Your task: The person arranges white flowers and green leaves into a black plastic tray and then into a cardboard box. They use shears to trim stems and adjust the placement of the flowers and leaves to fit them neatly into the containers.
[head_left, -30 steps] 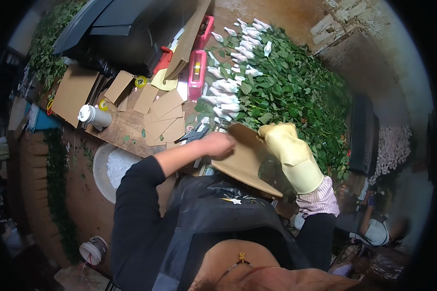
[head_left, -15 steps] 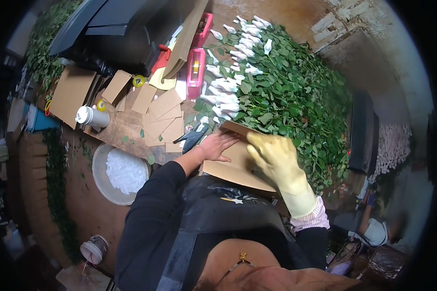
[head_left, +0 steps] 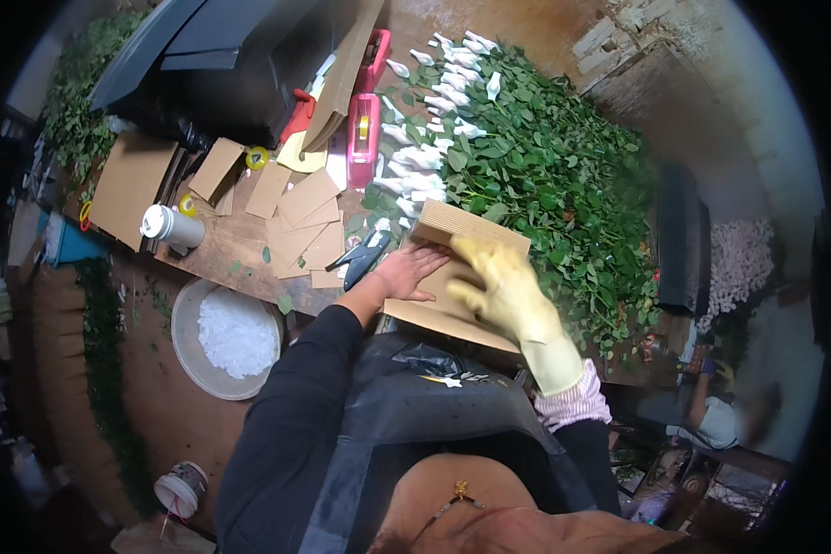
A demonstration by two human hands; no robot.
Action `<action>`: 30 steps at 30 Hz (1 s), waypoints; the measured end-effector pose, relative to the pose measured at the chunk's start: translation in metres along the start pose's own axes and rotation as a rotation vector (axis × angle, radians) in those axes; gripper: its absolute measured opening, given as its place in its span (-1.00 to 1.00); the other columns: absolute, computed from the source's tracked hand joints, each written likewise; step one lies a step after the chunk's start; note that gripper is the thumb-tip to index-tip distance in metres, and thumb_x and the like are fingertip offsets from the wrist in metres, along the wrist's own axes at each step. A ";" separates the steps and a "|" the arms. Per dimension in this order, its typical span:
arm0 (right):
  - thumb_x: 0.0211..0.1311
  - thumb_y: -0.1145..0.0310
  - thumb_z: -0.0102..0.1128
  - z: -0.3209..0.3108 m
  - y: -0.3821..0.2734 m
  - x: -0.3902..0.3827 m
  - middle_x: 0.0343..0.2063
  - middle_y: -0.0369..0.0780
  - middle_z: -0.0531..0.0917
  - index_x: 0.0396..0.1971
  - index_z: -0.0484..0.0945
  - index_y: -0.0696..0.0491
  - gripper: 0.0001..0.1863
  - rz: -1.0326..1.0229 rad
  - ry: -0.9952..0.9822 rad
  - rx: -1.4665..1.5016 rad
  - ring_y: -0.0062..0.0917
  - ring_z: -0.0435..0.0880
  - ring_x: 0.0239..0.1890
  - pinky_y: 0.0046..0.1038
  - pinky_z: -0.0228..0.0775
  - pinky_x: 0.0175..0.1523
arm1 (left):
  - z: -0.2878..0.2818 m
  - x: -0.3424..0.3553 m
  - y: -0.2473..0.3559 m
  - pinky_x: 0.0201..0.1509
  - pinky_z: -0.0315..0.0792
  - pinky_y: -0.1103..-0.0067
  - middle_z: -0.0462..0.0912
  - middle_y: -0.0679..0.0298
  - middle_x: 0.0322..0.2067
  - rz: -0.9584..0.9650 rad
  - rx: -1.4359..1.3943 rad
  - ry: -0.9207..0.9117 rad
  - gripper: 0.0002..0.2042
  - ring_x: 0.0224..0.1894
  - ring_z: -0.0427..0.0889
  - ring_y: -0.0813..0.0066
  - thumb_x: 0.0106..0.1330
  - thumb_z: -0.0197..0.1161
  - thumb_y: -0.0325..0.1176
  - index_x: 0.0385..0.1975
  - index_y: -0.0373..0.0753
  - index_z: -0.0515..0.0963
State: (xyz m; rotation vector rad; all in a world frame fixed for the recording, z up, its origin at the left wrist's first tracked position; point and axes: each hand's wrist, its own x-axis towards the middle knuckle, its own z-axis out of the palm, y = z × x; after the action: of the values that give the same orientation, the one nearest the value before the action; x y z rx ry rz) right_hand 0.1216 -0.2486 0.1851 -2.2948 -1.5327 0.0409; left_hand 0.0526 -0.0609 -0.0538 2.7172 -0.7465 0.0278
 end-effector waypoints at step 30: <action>0.25 0.31 0.12 0.295 -0.031 0.242 -0.20 -0.11 0.63 -0.02 0.54 0.08 -0.68 -0.153 -0.285 -0.609 -0.21 0.63 -0.09 -0.24 0.55 -0.02 | 0.002 -0.022 0.022 0.47 0.10 0.29 0.39 0.10 0.29 -0.241 -0.408 0.405 -0.46 0.35 0.30 0.15 0.50 -0.02 -0.01 0.35 -0.18 0.32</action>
State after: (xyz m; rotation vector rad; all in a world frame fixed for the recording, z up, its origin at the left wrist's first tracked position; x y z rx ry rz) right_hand 0.1236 0.0650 -0.0343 -2.7036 -2.0929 -0.1702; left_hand 0.0227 -0.0688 -0.0517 2.2858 -0.2676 0.3225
